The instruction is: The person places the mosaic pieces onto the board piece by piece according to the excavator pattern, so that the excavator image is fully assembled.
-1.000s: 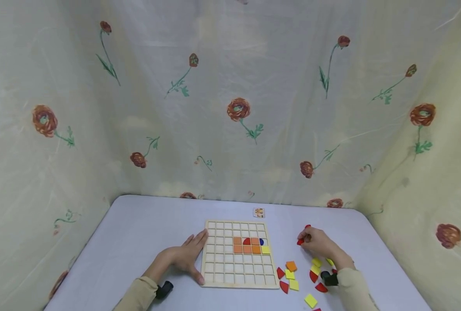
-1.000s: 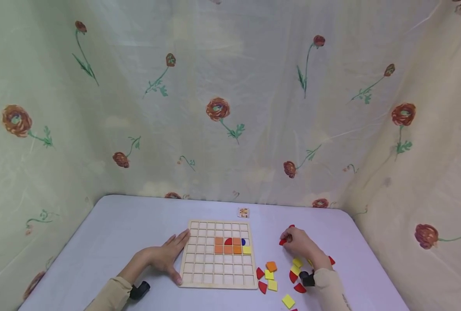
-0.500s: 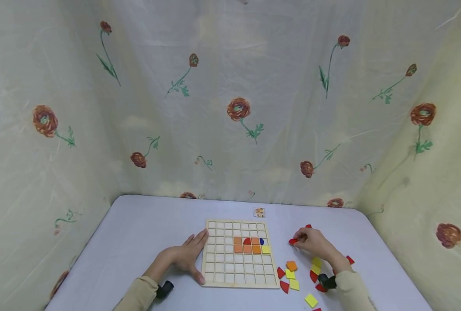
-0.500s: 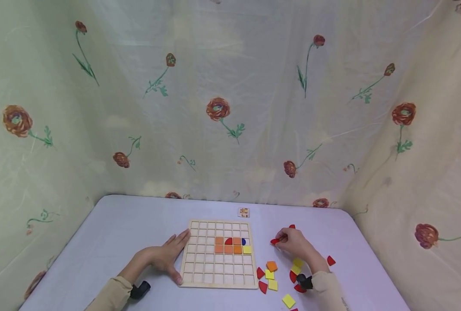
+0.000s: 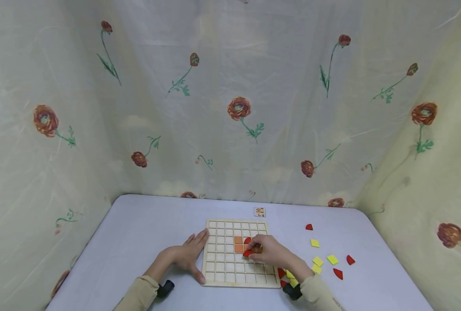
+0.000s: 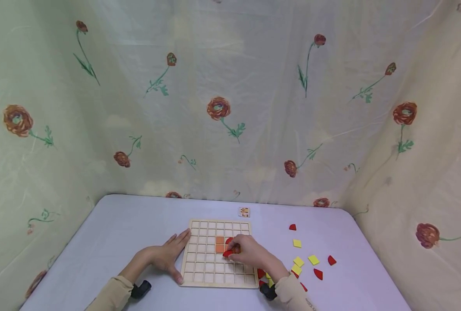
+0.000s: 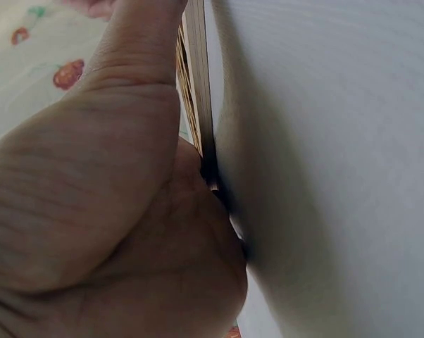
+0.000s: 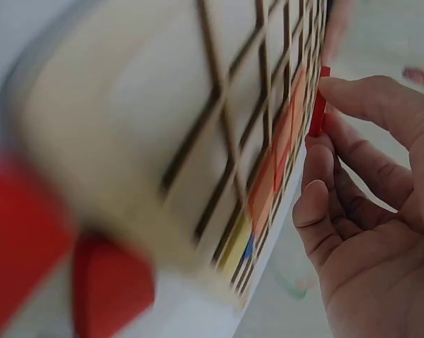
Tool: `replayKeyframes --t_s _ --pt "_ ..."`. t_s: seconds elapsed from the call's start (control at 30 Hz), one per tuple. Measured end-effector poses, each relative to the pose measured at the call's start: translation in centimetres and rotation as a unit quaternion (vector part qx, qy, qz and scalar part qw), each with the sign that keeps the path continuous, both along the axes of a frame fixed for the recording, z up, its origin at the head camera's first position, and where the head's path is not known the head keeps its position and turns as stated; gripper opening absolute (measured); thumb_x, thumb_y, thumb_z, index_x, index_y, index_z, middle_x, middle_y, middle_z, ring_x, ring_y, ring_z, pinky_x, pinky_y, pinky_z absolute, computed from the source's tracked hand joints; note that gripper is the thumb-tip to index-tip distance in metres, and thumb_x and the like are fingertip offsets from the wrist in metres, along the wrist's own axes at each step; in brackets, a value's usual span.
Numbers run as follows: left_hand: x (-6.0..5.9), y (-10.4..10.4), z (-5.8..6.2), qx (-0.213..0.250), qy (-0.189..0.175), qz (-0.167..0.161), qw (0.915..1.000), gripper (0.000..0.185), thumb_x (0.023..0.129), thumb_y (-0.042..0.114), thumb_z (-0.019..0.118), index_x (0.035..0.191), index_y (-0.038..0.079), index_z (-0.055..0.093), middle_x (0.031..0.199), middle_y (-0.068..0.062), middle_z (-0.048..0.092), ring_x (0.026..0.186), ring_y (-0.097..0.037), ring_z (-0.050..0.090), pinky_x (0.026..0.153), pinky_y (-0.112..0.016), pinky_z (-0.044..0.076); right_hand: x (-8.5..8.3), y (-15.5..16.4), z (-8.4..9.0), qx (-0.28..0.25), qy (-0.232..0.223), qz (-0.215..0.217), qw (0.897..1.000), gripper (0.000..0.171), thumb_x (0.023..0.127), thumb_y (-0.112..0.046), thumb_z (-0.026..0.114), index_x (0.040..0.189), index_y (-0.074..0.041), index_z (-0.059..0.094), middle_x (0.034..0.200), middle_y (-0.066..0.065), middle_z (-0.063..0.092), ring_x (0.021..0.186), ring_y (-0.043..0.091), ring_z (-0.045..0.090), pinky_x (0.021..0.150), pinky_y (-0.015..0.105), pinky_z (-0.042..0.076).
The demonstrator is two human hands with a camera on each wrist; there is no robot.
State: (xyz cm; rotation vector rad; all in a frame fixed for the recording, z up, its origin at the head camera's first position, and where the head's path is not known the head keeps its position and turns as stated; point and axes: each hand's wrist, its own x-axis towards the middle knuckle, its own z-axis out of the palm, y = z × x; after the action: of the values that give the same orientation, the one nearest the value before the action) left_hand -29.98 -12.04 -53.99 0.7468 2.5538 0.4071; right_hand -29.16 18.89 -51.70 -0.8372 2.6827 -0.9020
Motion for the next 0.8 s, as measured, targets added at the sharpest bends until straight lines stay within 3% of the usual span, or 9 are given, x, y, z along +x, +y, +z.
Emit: replayKeyframes --t_s 0.13,0.27,0.8 --pt "0.0 0.1 0.0 -0.002 0.004 -0.004 1.0 0.142 0.059 0.067 0.08 0.154 0.001 -0.002 0.163 -0.015 -0.005 0.151 -0.026 -0.003 0.124 -0.043 0.003 0.2 -1.8 -0.3 0.005 0.03 0.033 0.999 0.014 0.083 -0.012 0.075 0.094 -0.009 0.068 0.087 -0.002 0.064 0.075 0.008 0.054 0.065 0.018 0.048" --pt "-0.1 0.1 0.0 0.003 0.003 -0.006 1.0 0.142 0.059 0.067 0.08 0.154 0.001 -0.003 0.163 -0.016 -0.006 0.151 -0.026 -0.003 0.124 -0.044 0.002 0.2 -2.5 -0.6 0.016 0.041 0.033 0.998 0.012 0.081 -0.009 0.075 0.091 -0.01 0.068 0.084 -0.003 0.063 0.073 0.006 0.053 0.064 0.017 0.046" --pt "-0.2 0.0 -0.1 0.0 0.005 -0.003 1.0 0.142 0.059 0.067 0.08 0.154 0.0 -0.002 0.163 -0.016 -0.006 0.151 -0.026 -0.003 0.124 -0.044 0.003 -0.2 -2.3 -0.6 -0.001 -0.023 0.033 0.999 0.014 0.085 -0.012 0.074 0.098 -0.012 0.07 0.094 -0.002 0.065 0.08 0.008 0.056 0.068 0.019 0.049"
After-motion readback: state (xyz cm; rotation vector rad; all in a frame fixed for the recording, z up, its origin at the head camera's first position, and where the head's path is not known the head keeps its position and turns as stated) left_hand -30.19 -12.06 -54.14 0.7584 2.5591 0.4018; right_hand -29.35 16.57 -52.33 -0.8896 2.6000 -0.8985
